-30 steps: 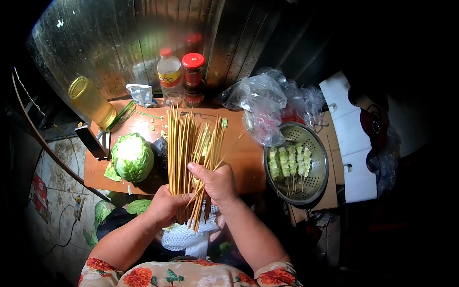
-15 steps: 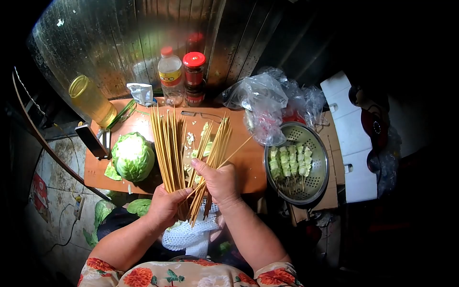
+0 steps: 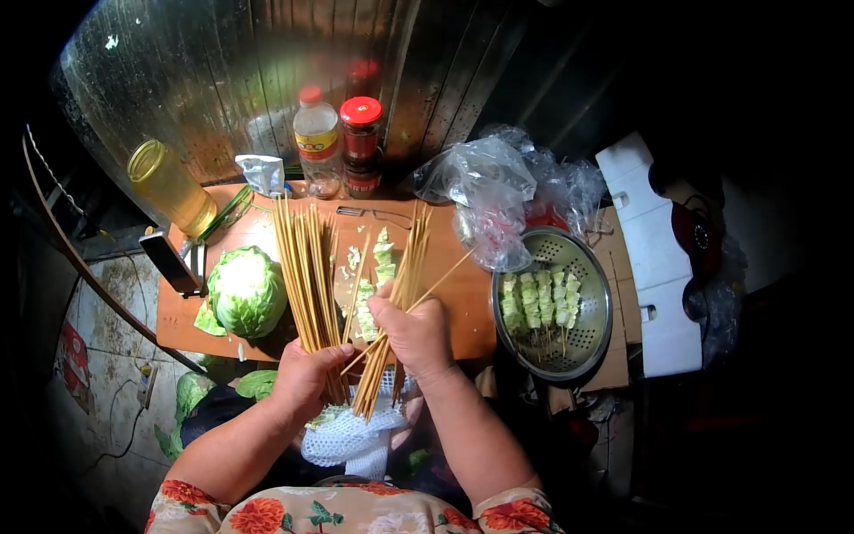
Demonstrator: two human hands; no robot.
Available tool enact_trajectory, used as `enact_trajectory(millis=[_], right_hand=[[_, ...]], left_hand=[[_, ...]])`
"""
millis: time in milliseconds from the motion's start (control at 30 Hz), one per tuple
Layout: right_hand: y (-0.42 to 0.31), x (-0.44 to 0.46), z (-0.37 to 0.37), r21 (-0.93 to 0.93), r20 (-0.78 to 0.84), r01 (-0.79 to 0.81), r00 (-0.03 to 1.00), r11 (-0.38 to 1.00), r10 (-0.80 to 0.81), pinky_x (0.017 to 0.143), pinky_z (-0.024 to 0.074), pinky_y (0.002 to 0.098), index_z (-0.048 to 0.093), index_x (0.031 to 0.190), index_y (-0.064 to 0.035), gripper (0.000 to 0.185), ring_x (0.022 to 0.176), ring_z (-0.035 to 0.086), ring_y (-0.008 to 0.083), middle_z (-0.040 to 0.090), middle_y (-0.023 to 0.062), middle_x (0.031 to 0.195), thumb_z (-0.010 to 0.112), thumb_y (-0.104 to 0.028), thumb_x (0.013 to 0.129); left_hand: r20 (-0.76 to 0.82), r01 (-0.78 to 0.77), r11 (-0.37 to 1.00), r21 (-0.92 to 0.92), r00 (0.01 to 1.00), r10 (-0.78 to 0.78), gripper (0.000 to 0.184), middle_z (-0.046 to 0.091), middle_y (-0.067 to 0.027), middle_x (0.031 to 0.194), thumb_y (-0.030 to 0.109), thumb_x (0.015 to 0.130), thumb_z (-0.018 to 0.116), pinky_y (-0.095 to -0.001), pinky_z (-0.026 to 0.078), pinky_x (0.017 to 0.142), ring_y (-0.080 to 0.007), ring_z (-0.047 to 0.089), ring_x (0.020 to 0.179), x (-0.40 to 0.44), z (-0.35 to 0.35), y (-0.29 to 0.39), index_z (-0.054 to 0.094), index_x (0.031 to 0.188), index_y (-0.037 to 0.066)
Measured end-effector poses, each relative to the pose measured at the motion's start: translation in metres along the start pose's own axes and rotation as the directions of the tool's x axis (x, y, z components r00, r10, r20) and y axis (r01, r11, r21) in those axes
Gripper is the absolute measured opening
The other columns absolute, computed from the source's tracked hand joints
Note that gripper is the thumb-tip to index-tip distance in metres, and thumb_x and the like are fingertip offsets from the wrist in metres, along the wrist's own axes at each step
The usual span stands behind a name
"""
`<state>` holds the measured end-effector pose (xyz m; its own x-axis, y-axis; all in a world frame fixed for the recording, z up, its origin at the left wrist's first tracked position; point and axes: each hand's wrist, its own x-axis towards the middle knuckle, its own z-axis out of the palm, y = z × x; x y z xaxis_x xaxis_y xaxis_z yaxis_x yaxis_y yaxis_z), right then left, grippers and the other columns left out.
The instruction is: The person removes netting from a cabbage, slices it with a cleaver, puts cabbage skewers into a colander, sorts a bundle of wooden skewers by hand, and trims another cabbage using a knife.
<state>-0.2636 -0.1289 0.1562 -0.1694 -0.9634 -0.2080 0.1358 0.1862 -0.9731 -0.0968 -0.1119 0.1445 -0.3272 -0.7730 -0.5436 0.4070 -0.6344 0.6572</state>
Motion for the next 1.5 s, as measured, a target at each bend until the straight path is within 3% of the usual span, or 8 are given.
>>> enact_trajectory(millis=[100,200,533,733,800,1033,1467,1500], right_hand=[[-0.002,-0.004,0.013,0.168,0.045,-0.068,0.997,0.983,0.061,0.064,0.0504,0.0241,0.065,0.091,0.0002,0.010,0.070,0.060,0.0098,0.065,0.0031,0.083,0.068,-0.006,0.083],[0.001,-0.007,0.013,0.099,0.056,-0.122,0.992,0.988,0.116,0.069,0.0495,0.0247,0.064,0.092,-0.0001,0.011,0.074,0.060,0.0105,0.064,0.0030,0.084,0.067,-0.006,0.083],[-0.002,0.000,0.002,0.067,0.026,-0.052,0.998,0.996,0.051,0.057,0.0438,0.0218,0.063,0.087,-0.0034,0.009,0.061,0.053,0.0073,0.058,-0.0006,0.070,0.066,-0.011,0.085],[-0.003,-0.006,0.010,0.081,0.137,-0.213,0.970,0.974,0.201,0.064,0.0490,0.0235,0.065,0.098,-0.0004,0.017,0.071,0.060,0.0095,0.065,0.0028,0.085,0.068,-0.010,0.085],[-0.004,-0.006,0.008,0.100,0.151,-0.269,0.956,0.958,0.253,0.071,0.0515,0.0254,0.065,0.099,0.0005,0.018,0.078,0.063,0.0114,0.067,0.0049,0.090,0.068,-0.008,0.084],[-0.001,-0.003,0.004,0.193,0.088,-0.097,0.993,0.976,0.081,0.077,0.0517,0.0274,0.064,0.105,0.0011,0.022,0.085,0.064,0.0142,0.067,0.0070,0.098,0.066,-0.002,0.083],[-0.002,-0.002,0.005,0.258,0.073,-0.110,0.993,0.960,0.094,0.073,0.0535,0.0271,0.064,0.104,0.0009,0.021,0.081,0.065,0.0150,0.067,0.0067,0.095,0.068,-0.004,0.084],[-0.006,-0.003,0.006,0.279,0.079,-0.141,0.989,0.950,0.123,0.067,0.0538,0.0266,0.063,0.103,0.0010,0.020,0.076,0.065,0.0144,0.067,0.0071,0.091,0.068,-0.004,0.084]], left_hand=[[0.016,0.012,0.999,0.044,1.000,-0.013,0.022,0.066,-0.0096,0.092,-0.001,0.085,0.062,-0.0310,0.055,0.066,-0.0175,0.065,0.076,-0.001,0.001,-0.003,0.059,0.106,-0.001],[0.011,0.012,0.999,0.049,1.000,-0.013,0.021,0.066,-0.0090,0.091,-0.002,0.085,0.061,-0.0301,0.054,0.068,-0.0173,0.065,0.076,-0.003,0.003,-0.004,0.059,0.106,-0.001],[0.063,-0.007,0.999,0.045,0.998,0.004,0.017,0.066,-0.0088,0.087,-0.001,0.085,0.062,-0.0309,0.055,0.069,-0.0176,0.066,0.076,0.000,-0.003,-0.004,0.061,0.102,-0.001],[0.044,0.051,0.977,0.207,0.997,-0.061,0.012,0.066,-0.0082,0.082,0.001,0.085,0.063,-0.0308,0.055,0.062,-0.0174,0.065,0.067,-0.001,0.000,-0.004,0.061,0.097,-0.001],[0.066,0.050,0.980,0.194,0.996,-0.064,0.012,0.066,-0.0077,0.082,0.001,0.085,0.064,-0.0297,0.055,0.060,-0.0168,0.064,0.065,-0.002,0.000,-0.004,0.062,0.097,0.000],[0.103,-0.012,0.996,0.086,0.995,0.003,0.017,0.065,-0.0056,0.080,0.005,0.084,0.068,-0.0262,0.050,0.052,-0.0140,0.061,0.061,-0.001,0.000,-0.006,0.061,0.100,0.002],[0.110,0.029,0.998,-0.052,0.994,-0.024,0.022,0.066,-0.0076,0.086,0.002,0.084,0.065,-0.0282,0.051,0.056,-0.0170,0.064,0.066,-0.006,0.000,-0.003,0.059,0.105,0.002],[0.122,0.051,0.995,-0.087,0.992,-0.041,0.022,0.066,-0.0079,0.086,0.002,0.084,0.065,-0.0285,0.052,0.056,-0.0172,0.063,0.065,-0.005,-0.001,-0.003,0.058,0.105,0.002]])
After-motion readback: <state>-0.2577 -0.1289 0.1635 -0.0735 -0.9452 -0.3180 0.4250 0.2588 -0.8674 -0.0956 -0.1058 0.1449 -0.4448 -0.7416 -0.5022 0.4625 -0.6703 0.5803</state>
